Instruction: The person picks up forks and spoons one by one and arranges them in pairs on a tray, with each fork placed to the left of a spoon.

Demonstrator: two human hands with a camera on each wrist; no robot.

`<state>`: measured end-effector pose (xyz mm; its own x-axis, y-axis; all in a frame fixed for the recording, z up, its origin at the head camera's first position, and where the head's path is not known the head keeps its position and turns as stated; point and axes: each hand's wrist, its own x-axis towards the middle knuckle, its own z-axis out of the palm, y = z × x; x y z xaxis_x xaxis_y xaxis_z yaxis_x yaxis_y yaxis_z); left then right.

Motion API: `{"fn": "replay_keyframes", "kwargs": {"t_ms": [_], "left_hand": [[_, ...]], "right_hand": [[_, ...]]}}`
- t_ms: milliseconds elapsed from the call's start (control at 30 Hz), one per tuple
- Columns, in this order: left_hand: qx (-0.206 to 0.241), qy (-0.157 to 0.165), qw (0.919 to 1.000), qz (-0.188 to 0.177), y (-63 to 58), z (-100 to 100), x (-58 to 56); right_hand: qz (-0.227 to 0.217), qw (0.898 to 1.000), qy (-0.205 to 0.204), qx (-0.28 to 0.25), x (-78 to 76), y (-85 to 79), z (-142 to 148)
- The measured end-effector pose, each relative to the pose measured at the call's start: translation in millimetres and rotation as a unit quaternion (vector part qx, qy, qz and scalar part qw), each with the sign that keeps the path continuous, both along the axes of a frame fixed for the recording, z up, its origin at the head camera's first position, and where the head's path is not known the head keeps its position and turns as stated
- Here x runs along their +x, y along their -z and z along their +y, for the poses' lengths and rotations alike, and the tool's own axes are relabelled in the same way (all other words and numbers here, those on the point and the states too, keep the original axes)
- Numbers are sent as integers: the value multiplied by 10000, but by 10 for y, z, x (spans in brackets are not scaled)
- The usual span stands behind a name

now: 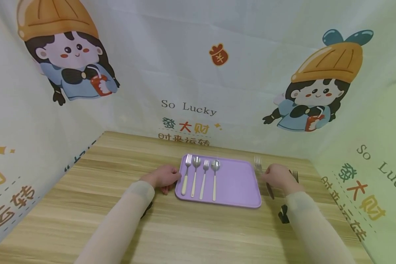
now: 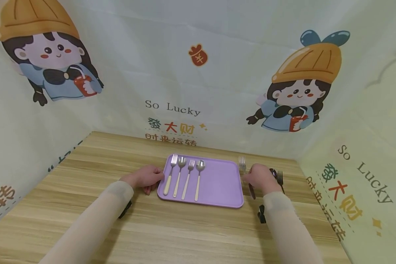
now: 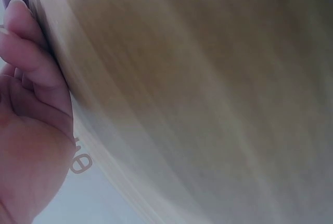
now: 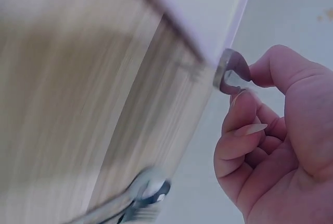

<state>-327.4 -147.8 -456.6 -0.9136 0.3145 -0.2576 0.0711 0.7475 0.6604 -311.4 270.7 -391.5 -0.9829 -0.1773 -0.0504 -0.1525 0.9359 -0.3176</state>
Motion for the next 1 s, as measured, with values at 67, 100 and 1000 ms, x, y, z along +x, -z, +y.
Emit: {"fn": "replay_keyframes", "kwargs": {"t_ms": [67, 100, 1000], "left_hand": [[7, 0, 10000, 10, -1, 2, 3], [4, -4, 10000, 11, 0, 3, 2], [29, 67, 9999, 107, 25, -17, -7]], "right_hand": [[25, 10000, -9, -13, -26, 13, -99], [29, 10000, 11, -47, -34, 18, -153], [-428, 9973, 238, -544, -16, 259, -1119]]}}
